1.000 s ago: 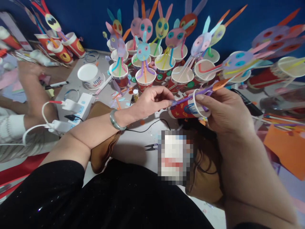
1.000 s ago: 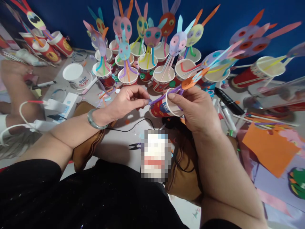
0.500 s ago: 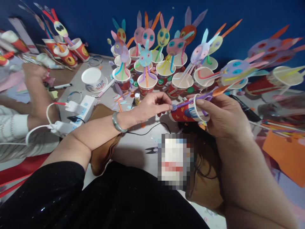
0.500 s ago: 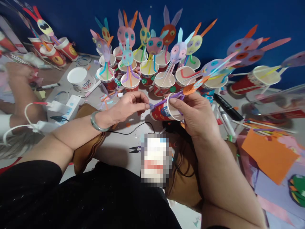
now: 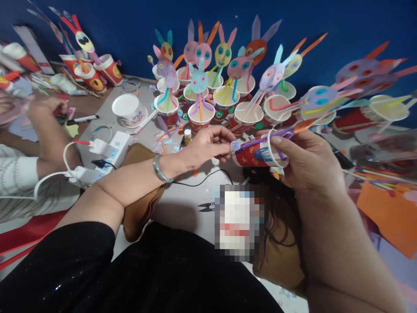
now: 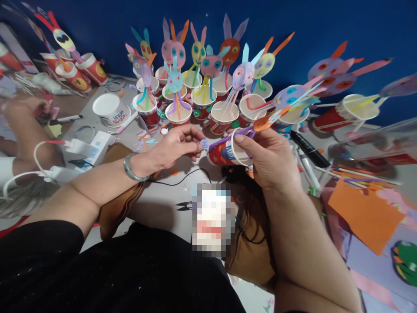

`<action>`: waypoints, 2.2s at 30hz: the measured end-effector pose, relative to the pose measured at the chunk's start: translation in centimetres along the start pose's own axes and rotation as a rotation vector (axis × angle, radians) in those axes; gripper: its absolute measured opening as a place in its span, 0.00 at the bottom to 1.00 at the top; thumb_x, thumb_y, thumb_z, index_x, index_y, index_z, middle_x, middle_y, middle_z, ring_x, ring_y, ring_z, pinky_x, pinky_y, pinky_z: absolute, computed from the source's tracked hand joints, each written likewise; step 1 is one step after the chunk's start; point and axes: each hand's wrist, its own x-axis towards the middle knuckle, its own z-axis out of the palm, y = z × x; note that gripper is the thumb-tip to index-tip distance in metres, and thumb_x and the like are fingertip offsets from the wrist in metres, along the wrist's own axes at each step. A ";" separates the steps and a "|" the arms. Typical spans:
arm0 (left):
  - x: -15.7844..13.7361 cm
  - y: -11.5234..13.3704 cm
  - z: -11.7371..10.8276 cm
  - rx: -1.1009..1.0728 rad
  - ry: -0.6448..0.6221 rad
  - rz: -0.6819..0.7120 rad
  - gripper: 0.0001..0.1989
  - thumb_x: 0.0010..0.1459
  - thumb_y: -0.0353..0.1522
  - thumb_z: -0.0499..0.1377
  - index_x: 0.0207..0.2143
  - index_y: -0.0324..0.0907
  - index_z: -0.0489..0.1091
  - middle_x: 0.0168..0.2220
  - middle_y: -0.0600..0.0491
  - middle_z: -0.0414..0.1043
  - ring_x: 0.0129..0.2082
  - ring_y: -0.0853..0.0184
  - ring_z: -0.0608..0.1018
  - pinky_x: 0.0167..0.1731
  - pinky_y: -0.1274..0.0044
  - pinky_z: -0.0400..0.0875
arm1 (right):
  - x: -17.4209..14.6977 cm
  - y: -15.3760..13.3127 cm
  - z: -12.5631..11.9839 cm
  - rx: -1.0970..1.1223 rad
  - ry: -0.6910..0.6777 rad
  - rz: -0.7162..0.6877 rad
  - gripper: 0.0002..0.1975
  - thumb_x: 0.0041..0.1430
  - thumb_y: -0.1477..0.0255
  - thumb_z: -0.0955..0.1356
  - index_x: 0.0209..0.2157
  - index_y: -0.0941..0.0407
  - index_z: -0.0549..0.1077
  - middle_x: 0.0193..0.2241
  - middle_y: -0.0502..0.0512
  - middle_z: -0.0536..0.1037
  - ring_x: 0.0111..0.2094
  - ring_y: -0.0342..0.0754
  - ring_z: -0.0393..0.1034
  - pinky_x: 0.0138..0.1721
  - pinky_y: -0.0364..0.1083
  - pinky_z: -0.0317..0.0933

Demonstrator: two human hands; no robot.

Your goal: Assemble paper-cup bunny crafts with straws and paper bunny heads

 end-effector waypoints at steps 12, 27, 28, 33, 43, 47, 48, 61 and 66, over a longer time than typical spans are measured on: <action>-0.4 -0.1 0.7 -0.088 0.002 -0.123 0.11 0.56 0.27 0.71 0.32 0.38 0.69 0.25 0.58 0.77 0.26 0.75 0.81 0.30 0.81 0.78 | 0.0 0.2 0.0 0.009 0.023 -0.012 0.13 0.41 0.66 0.83 0.31 0.51 0.84 0.32 0.50 0.86 0.31 0.48 0.79 0.41 0.52 0.76; -0.2 -0.6 0.8 -0.020 0.017 -0.073 0.21 0.50 0.41 0.76 0.29 0.37 0.70 0.23 0.56 0.76 0.23 0.75 0.79 0.28 0.81 0.76 | -0.7 -0.3 0.4 -0.012 -0.047 0.015 0.16 0.40 0.61 0.84 0.32 0.49 0.82 0.35 0.50 0.86 0.33 0.49 0.79 0.42 0.53 0.76; -0.2 -0.7 0.7 -0.002 0.020 -0.056 0.22 0.50 0.41 0.77 0.28 0.37 0.70 0.22 0.57 0.75 0.23 0.76 0.78 0.27 0.82 0.75 | -0.7 -0.3 0.4 -0.011 -0.047 0.017 0.17 0.40 0.61 0.84 0.31 0.49 0.82 0.35 0.49 0.86 0.33 0.50 0.80 0.42 0.53 0.76; 0.1 -0.9 0.4 0.054 0.027 0.035 0.22 0.46 0.42 0.78 0.29 0.38 0.73 0.23 0.59 0.74 0.19 0.79 0.73 0.22 0.83 0.68 | -0.9 -0.5 0.5 -0.016 -0.058 0.009 0.15 0.42 0.61 0.83 0.31 0.49 0.81 0.36 0.50 0.86 0.35 0.51 0.80 0.42 0.54 0.76; 0.0 -0.8 0.5 0.056 0.037 0.028 0.25 0.43 0.42 0.79 0.29 0.39 0.70 0.21 0.59 0.74 0.20 0.76 0.75 0.22 0.82 0.70 | -1.0 -0.6 0.6 -0.003 -0.047 0.033 0.15 0.41 0.62 0.83 0.31 0.50 0.82 0.34 0.50 0.86 0.33 0.50 0.80 0.40 0.51 0.76; 0.1 -0.8 0.5 0.046 0.024 0.028 0.24 0.45 0.42 0.79 0.35 0.38 0.73 0.21 0.59 0.74 0.20 0.75 0.76 0.23 0.82 0.72 | -1.0 -0.6 0.5 0.002 -0.035 0.056 0.17 0.40 0.63 0.84 0.33 0.51 0.83 0.36 0.51 0.86 0.35 0.50 0.81 0.42 0.51 0.76; 0.1 -0.8 0.6 0.044 0.017 0.030 0.23 0.46 0.42 0.78 0.36 0.37 0.75 0.22 0.59 0.74 0.20 0.75 0.75 0.23 0.81 0.72 | -1.0 -0.6 0.4 0.003 -0.039 0.056 0.17 0.41 0.63 0.84 0.33 0.51 0.83 0.36 0.51 0.86 0.35 0.50 0.81 0.41 0.51 0.76; 0.3 -1.6 0.6 0.090 -0.005 0.088 0.22 0.51 0.48 0.74 0.33 0.38 0.76 0.20 0.59 0.71 0.19 0.76 0.72 0.22 0.82 0.68 | -1.0 -0.8 0.7 0.033 -0.118 0.063 0.14 0.43 0.64 0.83 0.33 0.47 0.83 0.34 0.49 0.86 0.34 0.51 0.82 0.43 0.54 0.78; 0.3 -1.7 0.5 0.104 -0.016 0.117 0.23 0.50 0.49 0.74 0.31 0.39 0.74 0.20 0.60 0.70 0.19 0.77 0.70 0.21 0.81 0.65 | -1.0 -0.7 0.7 0.027 -0.118 0.063 0.15 0.42 0.62 0.83 0.33 0.47 0.83 0.34 0.49 0.86 0.35 0.51 0.82 0.43 0.53 0.77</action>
